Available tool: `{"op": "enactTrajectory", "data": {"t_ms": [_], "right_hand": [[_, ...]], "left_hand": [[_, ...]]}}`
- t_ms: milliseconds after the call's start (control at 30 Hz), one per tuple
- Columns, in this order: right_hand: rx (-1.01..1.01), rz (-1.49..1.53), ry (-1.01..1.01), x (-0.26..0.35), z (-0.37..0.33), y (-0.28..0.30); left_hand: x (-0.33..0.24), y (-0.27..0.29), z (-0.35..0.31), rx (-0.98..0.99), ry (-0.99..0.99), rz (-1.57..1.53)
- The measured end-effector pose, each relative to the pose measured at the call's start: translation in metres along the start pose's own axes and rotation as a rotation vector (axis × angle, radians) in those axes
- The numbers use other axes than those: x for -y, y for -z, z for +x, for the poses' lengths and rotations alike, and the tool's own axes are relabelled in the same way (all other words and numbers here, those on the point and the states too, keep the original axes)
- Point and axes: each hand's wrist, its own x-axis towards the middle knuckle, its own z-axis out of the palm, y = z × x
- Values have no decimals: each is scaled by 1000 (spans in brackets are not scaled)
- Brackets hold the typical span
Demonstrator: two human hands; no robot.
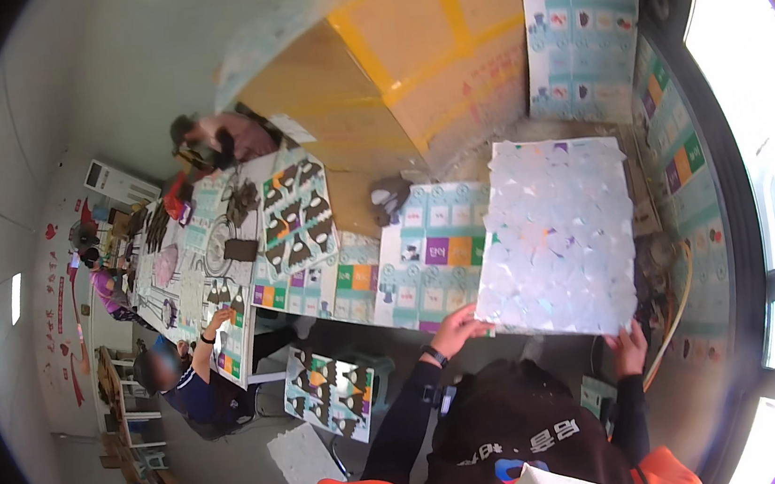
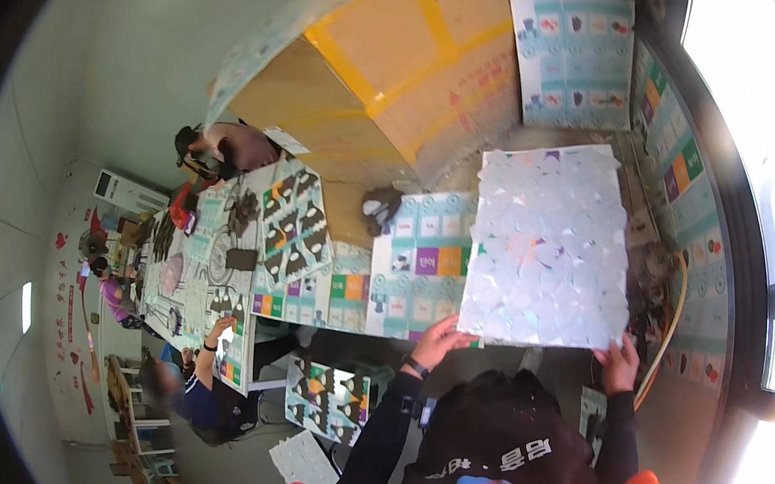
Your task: Using a spray gun to apply adhesive to multiple shoe components laid out on a workspace
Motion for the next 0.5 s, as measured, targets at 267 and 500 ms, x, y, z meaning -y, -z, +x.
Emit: {"op": "enactTrajectory", "data": {"t_ms": [267,500], "right_hand": [[19,35,242,110,-135,-39],[-158,35,486,195,-244,-115]], "left_hand": [[-66,54,-88,438,-147,61],[-21,158,-174,197,-125,9]]}}
